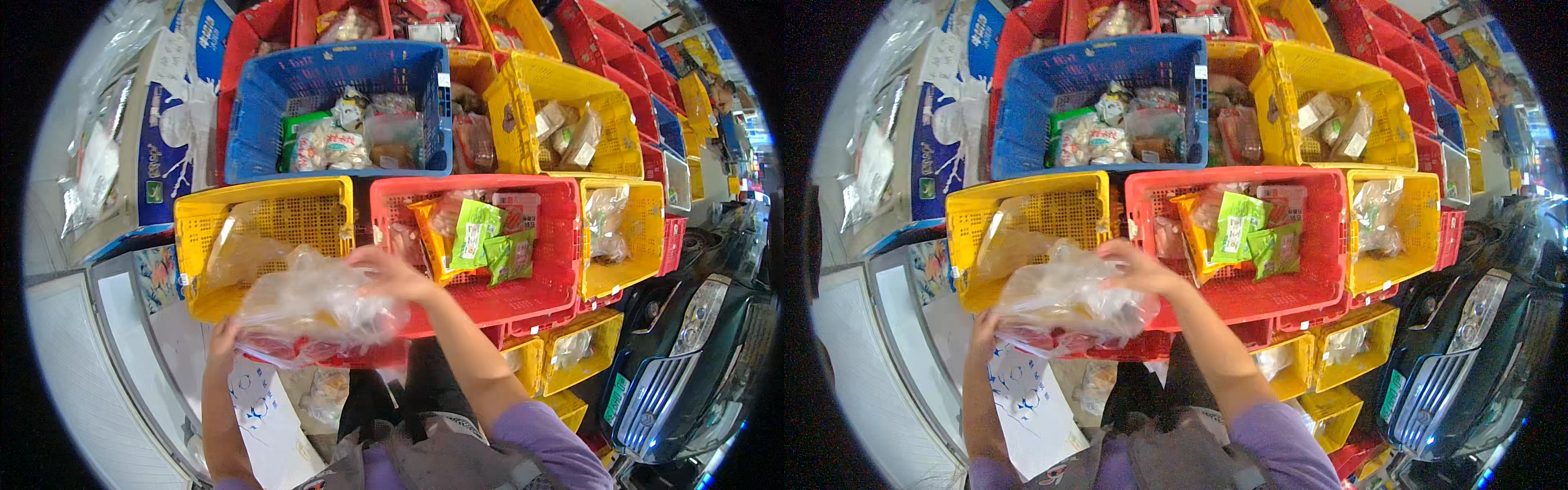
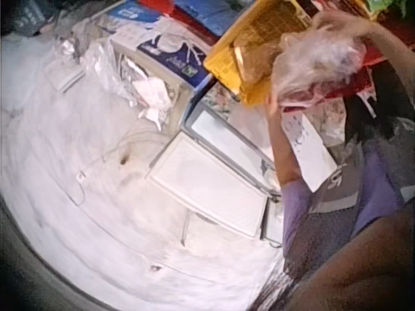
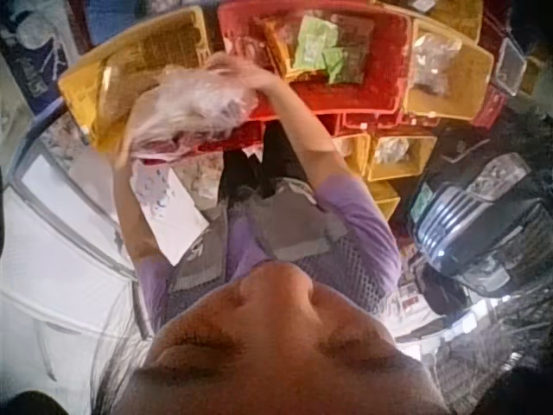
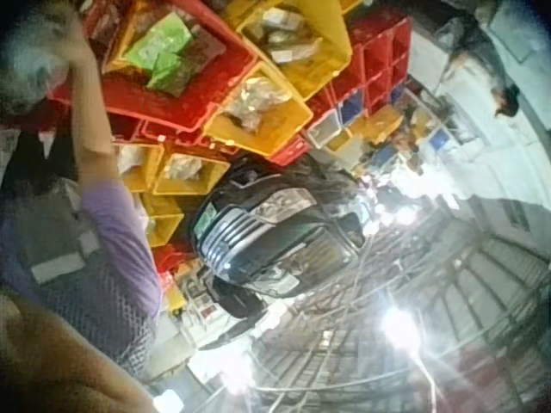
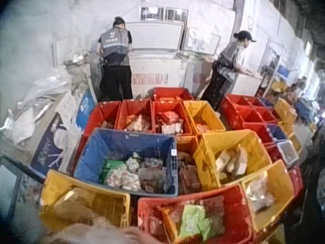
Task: The person repeatedly picks packaged frozen items from stacked red, yellow, and blue crates, places them into clear plastic bags, ties the bags, and puts them into an open chest freezer. The person also moves crates to access items and continues the cycle of bagging and storing.
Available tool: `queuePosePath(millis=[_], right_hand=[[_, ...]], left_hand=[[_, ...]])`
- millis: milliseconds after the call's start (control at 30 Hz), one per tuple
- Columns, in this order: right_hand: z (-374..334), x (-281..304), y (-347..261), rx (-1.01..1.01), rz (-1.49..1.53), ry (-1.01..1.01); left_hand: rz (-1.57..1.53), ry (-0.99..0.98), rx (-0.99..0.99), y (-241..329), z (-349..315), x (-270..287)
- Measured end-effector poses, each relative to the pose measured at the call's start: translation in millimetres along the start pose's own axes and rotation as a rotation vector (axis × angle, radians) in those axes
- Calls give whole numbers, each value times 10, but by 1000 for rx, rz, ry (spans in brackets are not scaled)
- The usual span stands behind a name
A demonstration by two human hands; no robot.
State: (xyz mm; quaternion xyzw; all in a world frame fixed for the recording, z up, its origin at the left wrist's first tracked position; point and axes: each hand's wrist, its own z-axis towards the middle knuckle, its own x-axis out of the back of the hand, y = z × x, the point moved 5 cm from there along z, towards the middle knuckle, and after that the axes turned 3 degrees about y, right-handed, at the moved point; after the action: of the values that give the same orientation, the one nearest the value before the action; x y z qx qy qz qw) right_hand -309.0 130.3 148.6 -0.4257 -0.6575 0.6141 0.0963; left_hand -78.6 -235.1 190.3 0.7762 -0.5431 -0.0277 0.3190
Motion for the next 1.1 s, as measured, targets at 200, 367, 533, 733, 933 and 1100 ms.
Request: queuePosePath(millis=[200,367,533,733,933,1100], right_hand=[[-1268,1847,2218,-596,800,1346],[-883,2233,2899,-670,949,1226],[-716,2078,2009,-578,1150,1043],[-1939,799,301,-396,1348,382],[-3144,-117,-390,-840,638,574],[-2549,-594,-671,-1185,28,288]], left_hand=[[-451,64,143,-181,249,-403],[84,-221,-222,-26,-74,-757],[-375,-443,220,-274,-435,-1179],[-168,77,-333,499,-122,-702],[701,176,-641,1412,-535,-1296],[723,-30,-807,1764,-1077,-1494]])
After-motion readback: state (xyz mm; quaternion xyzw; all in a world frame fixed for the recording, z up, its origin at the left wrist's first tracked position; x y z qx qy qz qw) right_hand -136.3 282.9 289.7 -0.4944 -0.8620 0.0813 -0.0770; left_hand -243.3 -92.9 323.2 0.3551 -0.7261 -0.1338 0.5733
